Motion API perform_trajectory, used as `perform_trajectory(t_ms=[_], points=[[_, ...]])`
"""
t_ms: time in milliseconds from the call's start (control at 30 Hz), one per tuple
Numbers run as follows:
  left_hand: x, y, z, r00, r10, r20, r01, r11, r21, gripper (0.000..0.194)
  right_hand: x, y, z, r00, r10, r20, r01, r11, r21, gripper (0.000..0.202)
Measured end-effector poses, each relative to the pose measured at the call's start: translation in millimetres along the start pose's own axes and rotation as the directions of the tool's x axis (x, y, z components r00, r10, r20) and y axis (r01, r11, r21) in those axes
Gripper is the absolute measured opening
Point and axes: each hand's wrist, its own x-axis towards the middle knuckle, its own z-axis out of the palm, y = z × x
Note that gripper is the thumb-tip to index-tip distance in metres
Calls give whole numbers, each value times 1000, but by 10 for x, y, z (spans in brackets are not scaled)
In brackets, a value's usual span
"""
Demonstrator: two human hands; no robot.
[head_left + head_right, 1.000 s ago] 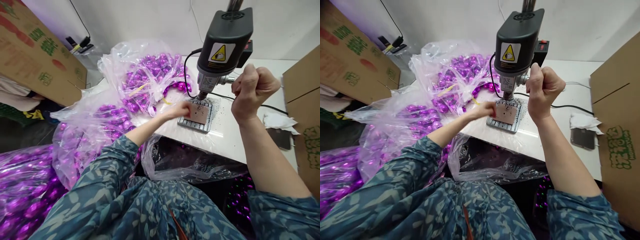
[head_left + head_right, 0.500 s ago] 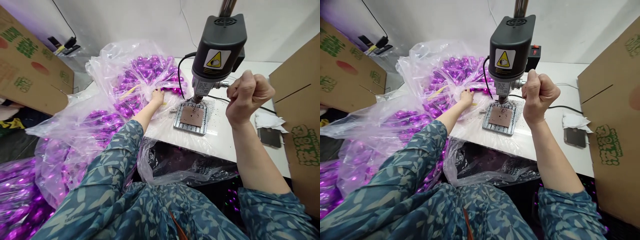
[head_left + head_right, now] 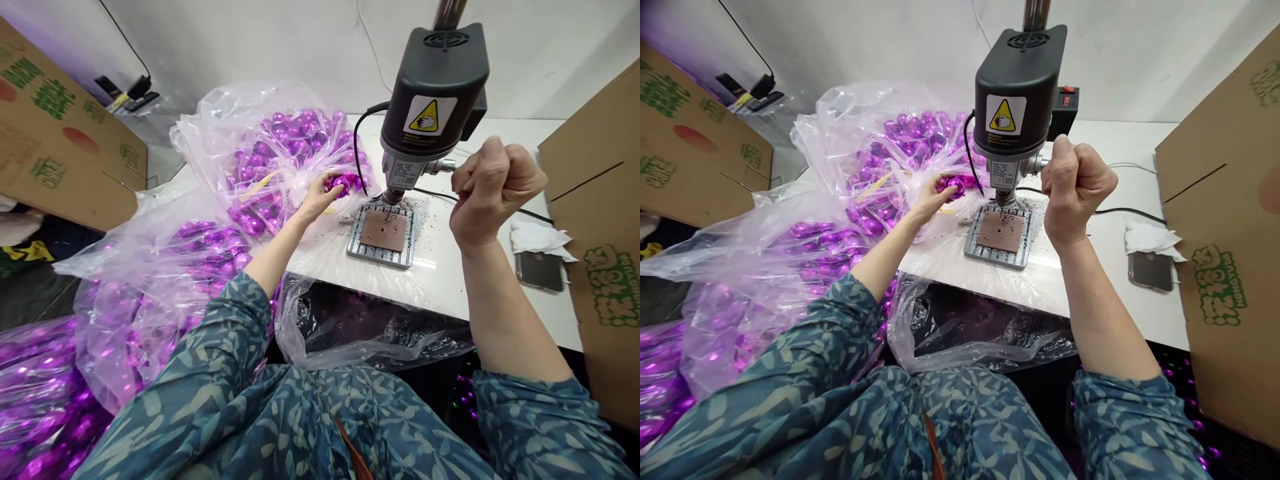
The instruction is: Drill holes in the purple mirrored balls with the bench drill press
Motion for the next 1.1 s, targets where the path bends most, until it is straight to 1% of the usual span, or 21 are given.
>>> perform_trajectory(t_ms=[33, 67, 133, 167, 200, 267, 367, 433, 500, 600, 700, 767, 833, 900, 967, 1033, 1100], points=[[-97, 30, 24, 999, -50, 21, 52, 985, -163, 42, 0, 2, 9, 1000, 4, -10, -4, 1000, 3, 78], [-199, 61, 51, 993, -109, 54, 120, 950, -287, 41, 0, 6, 16, 1000, 4, -18, -4, 1000, 3, 79], [-405, 120, 114, 965, -223, 141, 263, 847, -462, 35, 1, 18, 23, 999, -5, -33, 5, 1000, -8, 79], [-502, 142, 148, 946, -263, 187, 323, 789, -523, 34, 2, 25, 24, 999, -10, -38, 9, 1000, -14, 78], [-591, 158, 183, 929, -290, 228, 369, 739, -563, 35, 4, 32, 23, 999, -16, -42, 15, 1000, -18, 78], [-739, 169, 251, 904, -313, 290, 427, 669, -609, 38, 7, 43, 16, 999, -21, -42, 20, 1000, -17, 75], [-876, 148, 331, 885, -321, 337, 465, 595, -655, 29, 11, 54, 1, 1000, -23, -21, 22, 1000, -20, 70], [-917, 130, 364, 876, -329, 352, 482, 569, -666, 24, 13, 55, -4, 1000, -20, -19, 19, 999, -39, 70], [-932, 121, 385, 868, -333, 369, 497, 569, -655, 27, 14, 48, -3, 1000, -17, -26, 16, 998, -60, 74], [-939, 130, 407, 853, -334, 402, 522, 579, -626, 36, 12, 26, 4, 1000, 2, -17, -3, 996, -90, 78], [-952, 144, 433, 849, -337, 407, 529, 560, -638, 35, 9, 12, 10, 1000, 19, -11, -20, 996, -90, 79], [-956, 138, 457, 860, -338, 382, 510, 547, -664, 34, 9, 15, 13, 1000, 16, -22, -18, 997, -71, 79], [-946, 113, 487, 883, -332, 333, 468, 561, -683, 34, 11, 28, 13, 999, 3, -32, -5, 998, -61, 79], [-914, 65, 520, 911, -311, 270, 408, 595, -692, 31, 12, 42, 9, 1000, 2, -21, -4, 998, -66, 79], [-858, 0, 554, 931, -283, 229, 360, 632, -686, 25, 10, 53, 3, 1000, -2, -3, 2, 998, -66, 77], [-786, -75, 587, 941, -268, 208, 338, 680, -651, 17, 7, 53, 0, 1000, -12, 3, 12, 998, -67, 74], [-711, -149, 625, 948, -255, 191, 319, 733, -601, 16, 3, 42, 3, 1000, -22, 0, 22, 997, -73, 73]])
